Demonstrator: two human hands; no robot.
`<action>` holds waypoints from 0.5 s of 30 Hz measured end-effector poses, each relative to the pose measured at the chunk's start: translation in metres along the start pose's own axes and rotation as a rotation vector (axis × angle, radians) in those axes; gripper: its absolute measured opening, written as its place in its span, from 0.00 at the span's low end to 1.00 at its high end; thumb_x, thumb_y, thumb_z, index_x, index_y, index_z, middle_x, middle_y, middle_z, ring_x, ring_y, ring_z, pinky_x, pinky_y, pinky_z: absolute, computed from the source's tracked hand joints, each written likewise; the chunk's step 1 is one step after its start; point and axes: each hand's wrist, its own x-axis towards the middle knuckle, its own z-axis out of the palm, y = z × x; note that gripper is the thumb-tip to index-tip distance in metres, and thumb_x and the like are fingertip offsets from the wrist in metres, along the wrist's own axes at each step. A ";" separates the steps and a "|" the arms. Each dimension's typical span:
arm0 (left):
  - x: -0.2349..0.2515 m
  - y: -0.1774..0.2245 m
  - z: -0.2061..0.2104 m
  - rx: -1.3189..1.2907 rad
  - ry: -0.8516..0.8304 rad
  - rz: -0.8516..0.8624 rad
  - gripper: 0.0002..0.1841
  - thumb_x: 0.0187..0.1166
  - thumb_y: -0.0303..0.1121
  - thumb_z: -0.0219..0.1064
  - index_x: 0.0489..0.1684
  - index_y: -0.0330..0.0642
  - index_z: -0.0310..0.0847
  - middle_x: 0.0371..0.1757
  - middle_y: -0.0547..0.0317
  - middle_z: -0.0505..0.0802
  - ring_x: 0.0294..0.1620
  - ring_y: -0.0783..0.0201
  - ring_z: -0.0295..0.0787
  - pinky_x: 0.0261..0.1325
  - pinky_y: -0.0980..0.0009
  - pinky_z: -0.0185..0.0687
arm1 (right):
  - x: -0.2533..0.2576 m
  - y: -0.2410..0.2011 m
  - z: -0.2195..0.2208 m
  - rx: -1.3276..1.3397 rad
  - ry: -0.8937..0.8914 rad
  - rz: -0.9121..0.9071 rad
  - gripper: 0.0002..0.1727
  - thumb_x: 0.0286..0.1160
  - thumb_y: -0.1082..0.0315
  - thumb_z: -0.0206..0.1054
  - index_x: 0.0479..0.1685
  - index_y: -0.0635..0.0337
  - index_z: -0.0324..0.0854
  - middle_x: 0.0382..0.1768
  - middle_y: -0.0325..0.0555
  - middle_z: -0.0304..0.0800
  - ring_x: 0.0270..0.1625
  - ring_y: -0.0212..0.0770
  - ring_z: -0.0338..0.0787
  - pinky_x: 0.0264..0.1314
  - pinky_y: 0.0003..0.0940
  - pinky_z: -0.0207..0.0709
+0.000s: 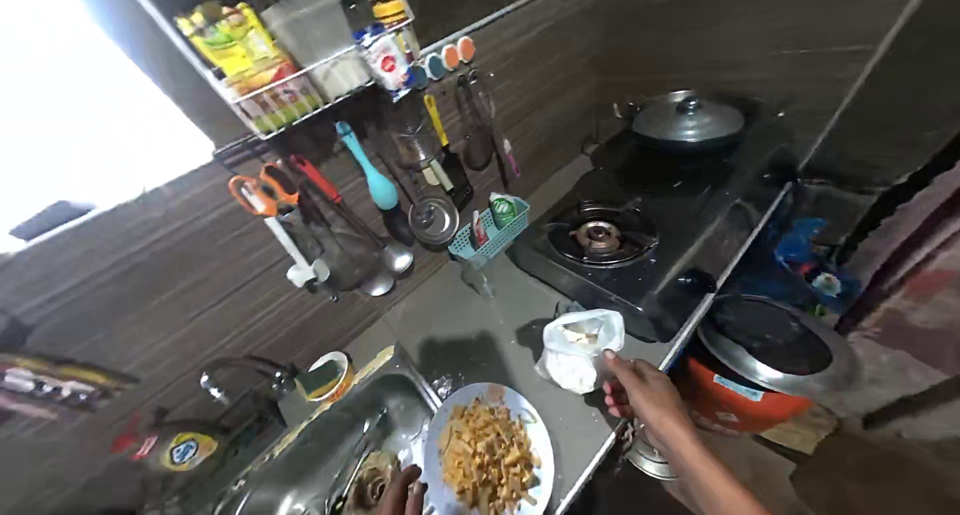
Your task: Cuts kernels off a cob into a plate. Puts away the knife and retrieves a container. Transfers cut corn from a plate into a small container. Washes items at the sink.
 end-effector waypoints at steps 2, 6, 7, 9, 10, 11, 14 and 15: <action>0.005 -0.013 -0.009 0.032 0.098 0.033 0.18 0.84 0.30 0.60 0.63 0.25 0.82 0.58 0.38 0.91 0.54 0.53 0.92 0.62 0.55 0.87 | -0.021 0.018 0.014 -0.104 -0.084 0.019 0.21 0.88 0.53 0.64 0.56 0.67 0.78 0.31 0.51 0.89 0.26 0.43 0.90 0.30 0.40 0.88; 0.023 -0.045 -0.014 0.062 0.031 -0.198 0.19 0.86 0.34 0.61 0.66 0.27 0.81 0.59 0.36 0.91 0.53 0.49 0.92 0.61 0.50 0.87 | -0.057 0.073 0.043 -0.322 -0.269 0.142 0.20 0.87 0.62 0.65 0.66 0.69 0.76 0.46 0.58 0.89 0.37 0.49 0.93 0.42 0.48 0.90; 0.029 -0.050 -0.010 0.085 -0.035 -0.249 0.20 0.87 0.35 0.60 0.69 0.29 0.80 0.60 0.36 0.90 0.53 0.48 0.92 0.62 0.49 0.87 | -0.062 0.080 0.052 -0.344 -0.284 0.160 0.20 0.87 0.63 0.64 0.68 0.69 0.75 0.46 0.59 0.89 0.37 0.49 0.93 0.42 0.47 0.90; 0.041 -0.055 0.001 0.143 -0.142 -0.276 0.22 0.88 0.38 0.59 0.71 0.29 0.79 0.61 0.35 0.90 0.57 0.45 0.92 0.65 0.47 0.85 | -0.069 0.088 0.068 -0.373 -0.294 0.182 0.21 0.86 0.62 0.66 0.68 0.67 0.76 0.43 0.57 0.90 0.34 0.47 0.93 0.41 0.46 0.91; 0.045 -0.057 0.007 0.160 -0.173 -0.274 0.22 0.89 0.39 0.59 0.71 0.30 0.80 0.61 0.35 0.90 0.59 0.45 0.91 0.67 0.46 0.83 | -0.070 0.090 0.074 -0.381 -0.291 0.198 0.21 0.85 0.61 0.67 0.68 0.66 0.77 0.43 0.57 0.91 0.33 0.47 0.94 0.39 0.45 0.91; 0.048 -0.060 0.013 0.167 -0.180 -0.264 0.22 0.88 0.39 0.59 0.70 0.30 0.81 0.60 0.36 0.91 0.60 0.45 0.90 0.69 0.45 0.82 | -0.070 0.091 0.078 -0.381 -0.291 0.212 0.21 0.84 0.61 0.68 0.67 0.65 0.77 0.42 0.56 0.91 0.33 0.46 0.93 0.39 0.44 0.91; 0.052 -0.063 0.021 0.176 -0.169 -0.236 0.18 0.85 0.33 0.60 0.63 0.28 0.83 0.55 0.35 0.91 0.59 0.43 0.90 0.68 0.43 0.80 | -0.072 0.090 0.080 -0.346 -0.286 0.217 0.22 0.80 0.68 0.70 0.69 0.67 0.74 0.45 0.58 0.89 0.34 0.47 0.93 0.38 0.43 0.91; 0.052 -0.065 0.021 0.159 -0.178 -0.218 0.17 0.85 0.31 0.60 0.63 0.27 0.82 0.55 0.34 0.91 0.59 0.42 0.90 0.68 0.43 0.81 | -0.074 0.092 0.079 -0.322 -0.273 0.212 0.22 0.79 0.71 0.70 0.69 0.68 0.72 0.45 0.60 0.88 0.35 0.49 0.93 0.39 0.45 0.91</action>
